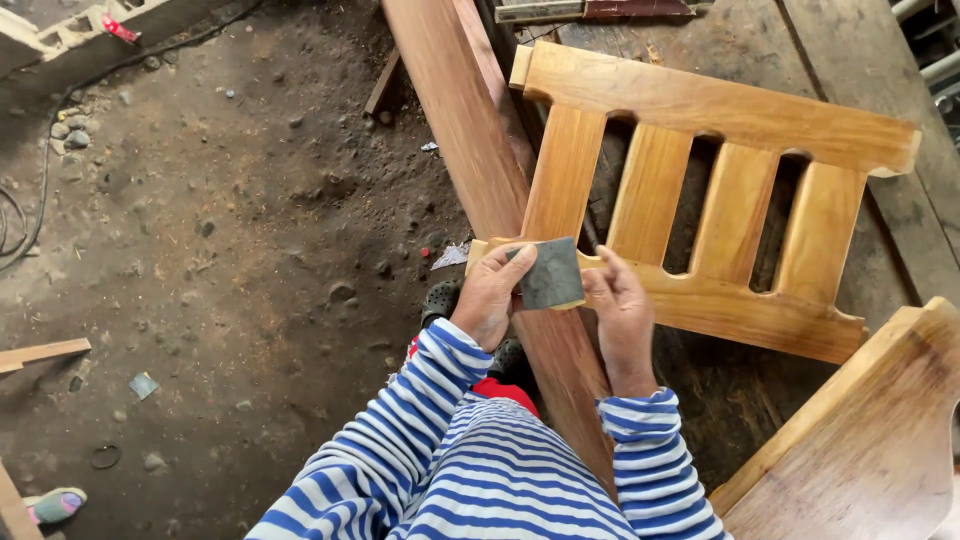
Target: The person smooths a wooden chair backrest using a sanding block and then switches to a sanding sheet to finish the surface. The person works on the edges and flat surfaces of the wooden piece on a workbench.
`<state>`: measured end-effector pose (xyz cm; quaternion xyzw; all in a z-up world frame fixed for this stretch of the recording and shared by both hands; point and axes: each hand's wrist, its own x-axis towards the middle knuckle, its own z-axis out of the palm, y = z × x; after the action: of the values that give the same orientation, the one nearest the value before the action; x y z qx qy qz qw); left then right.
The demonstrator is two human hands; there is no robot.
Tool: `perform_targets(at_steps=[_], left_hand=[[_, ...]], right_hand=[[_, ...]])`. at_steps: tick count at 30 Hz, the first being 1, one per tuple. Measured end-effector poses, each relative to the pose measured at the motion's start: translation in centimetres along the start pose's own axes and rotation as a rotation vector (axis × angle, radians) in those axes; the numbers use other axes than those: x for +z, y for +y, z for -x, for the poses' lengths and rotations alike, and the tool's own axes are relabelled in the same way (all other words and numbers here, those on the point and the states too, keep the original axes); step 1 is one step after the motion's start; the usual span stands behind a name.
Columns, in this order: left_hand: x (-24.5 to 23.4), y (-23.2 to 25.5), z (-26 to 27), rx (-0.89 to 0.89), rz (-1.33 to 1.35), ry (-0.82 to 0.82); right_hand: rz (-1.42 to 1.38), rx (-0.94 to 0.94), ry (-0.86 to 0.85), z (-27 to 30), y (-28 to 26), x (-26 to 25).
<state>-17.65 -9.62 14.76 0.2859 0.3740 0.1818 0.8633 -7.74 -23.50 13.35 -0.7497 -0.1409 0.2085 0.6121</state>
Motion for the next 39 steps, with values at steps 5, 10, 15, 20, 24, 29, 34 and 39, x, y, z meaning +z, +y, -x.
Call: perform_targets(at_steps=[5, 10, 15, 20, 24, 29, 34, 39], left_hand=[[-1.6, -2.1, -3.0, -0.053, -0.044, 0.012], [-3.6, -4.3, -5.6, -0.043, -0.133, 0.013], [-3.0, -0.5, -4.9, -0.043, -0.231, -0.048], [-5.0, 2.8, -5.6, -0.059, -0.306, -0.041], [-7.7, 5.9, -5.6, -0.027, -0.495, -0.016], [-10.4, 7.1, -4.8, 0.309, -1.103, -0.109], [-10.6, 5.1, -5.4, 0.107, -1.071, -0.291], [-10.7, 2.9, -5.9, -0.143, -0.930, -0.343]], right_hand=[[-0.425, 0.264, -0.060, 0.6, -5.1, 3.3], [-0.305, 0.190, 0.092, 0.5, -7.0, 5.5], [0.282, -0.097, 0.344, -1.4, -6.2, 4.0], [0.643, -0.562, 0.411, -4.9, -6.7, 2.6], [0.909, -0.665, 0.220, -5.4, -4.3, 6.3], [0.891, -0.648, 0.057, -4.4, -2.2, 9.5], [0.931, -0.735, 0.162, -3.7, -0.7, 9.8], [0.860, -0.806, 0.280, -9.8, 2.1, 9.4]])
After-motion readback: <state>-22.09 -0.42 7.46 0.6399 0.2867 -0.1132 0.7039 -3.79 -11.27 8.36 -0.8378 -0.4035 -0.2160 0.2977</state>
